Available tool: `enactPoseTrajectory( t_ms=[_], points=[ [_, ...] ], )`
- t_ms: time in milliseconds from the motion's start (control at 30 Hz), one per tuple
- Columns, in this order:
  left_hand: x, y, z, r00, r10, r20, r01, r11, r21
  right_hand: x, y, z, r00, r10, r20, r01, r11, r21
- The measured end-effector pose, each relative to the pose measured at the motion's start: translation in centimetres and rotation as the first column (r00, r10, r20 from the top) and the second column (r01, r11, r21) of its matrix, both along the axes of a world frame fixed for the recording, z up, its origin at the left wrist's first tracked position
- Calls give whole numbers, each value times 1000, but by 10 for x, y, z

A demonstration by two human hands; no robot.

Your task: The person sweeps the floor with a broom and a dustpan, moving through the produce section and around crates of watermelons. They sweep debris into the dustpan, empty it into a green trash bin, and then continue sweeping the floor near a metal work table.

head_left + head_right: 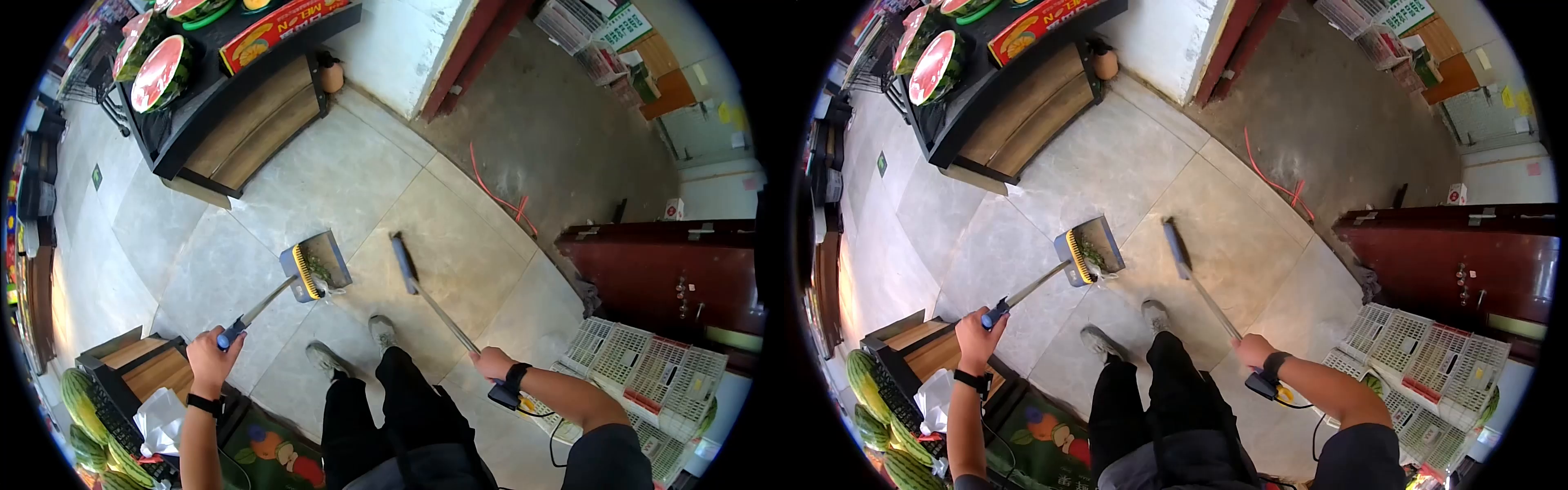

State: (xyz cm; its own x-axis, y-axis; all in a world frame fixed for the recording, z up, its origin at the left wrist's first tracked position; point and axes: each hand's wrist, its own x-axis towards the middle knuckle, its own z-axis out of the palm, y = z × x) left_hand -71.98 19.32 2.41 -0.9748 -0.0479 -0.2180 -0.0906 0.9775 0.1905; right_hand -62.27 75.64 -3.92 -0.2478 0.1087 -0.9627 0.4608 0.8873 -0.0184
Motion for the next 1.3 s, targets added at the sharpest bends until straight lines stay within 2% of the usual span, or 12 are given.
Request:
enactPoseTrajectory(
  t_ms=[167, 233, 333, 400, 500, 600, 700, 800, 967, 1067, 1200, 1300],
  points=[
    [30, -16, 7, 1000, -9, 26, 8, 999, 36, -27, -1, 0, 970, -236, -58, 233, 972, -41],
    [50, -31, 14, 995, 99, 21, -100, 993, 69, -54, -15, 22, 969, -204, -138, 208, 978, 16],
    [84, -68, 25, 952, 305, 1, -304, 946, 111, -108, -56, 39, 966, 122, -230, -107, 991, 75],
    [107, -94, 29, 912, 410, 10, -407, 902, 142, -135, -73, -9, 828, 352, -437, -298, 936, 189],
    [150, -129, 25, 875, 483, -22, -468, 858, 210, -199, -140, -68, 811, 323, -488, -274, 947, 170],
    [187, -152, 33, 797, 596, 100, -598, 753, 276, -257, -242, -81, 853, 102, -512, -63, 994, 92],
    [233, -179, 24, 719, 686, 112, -678, 657, 329, -285, -298, -174, 679, 309, -666, -261, 949, 175],
    [254, -209, 16, 677, 730, 92, -712, 618, 332, -261, -345, -216, 650, 355, -672, -240, 935, 262],
    [258, -248, 1, 620, 772, 138, -763, 552, 337, -163, -299, -177, 616, 567, -547, -445, 823, 352],
    [275, -278, -20, 652, 744, 144, -749, 603, 276, -107, -234, -120, 602, 694, -394, -621, 717, 316],
    [274, -298, -29, 659, 750, 62, -729, 617, 297, -75, -219, -29, 711, 575, -404, -548, 814, 193],
    [253, -300, -21, 673, 740, 12, -714, 645, 272, -75, -224, -9, 742, 428, -515, -408, 899, 159]
  ],
)
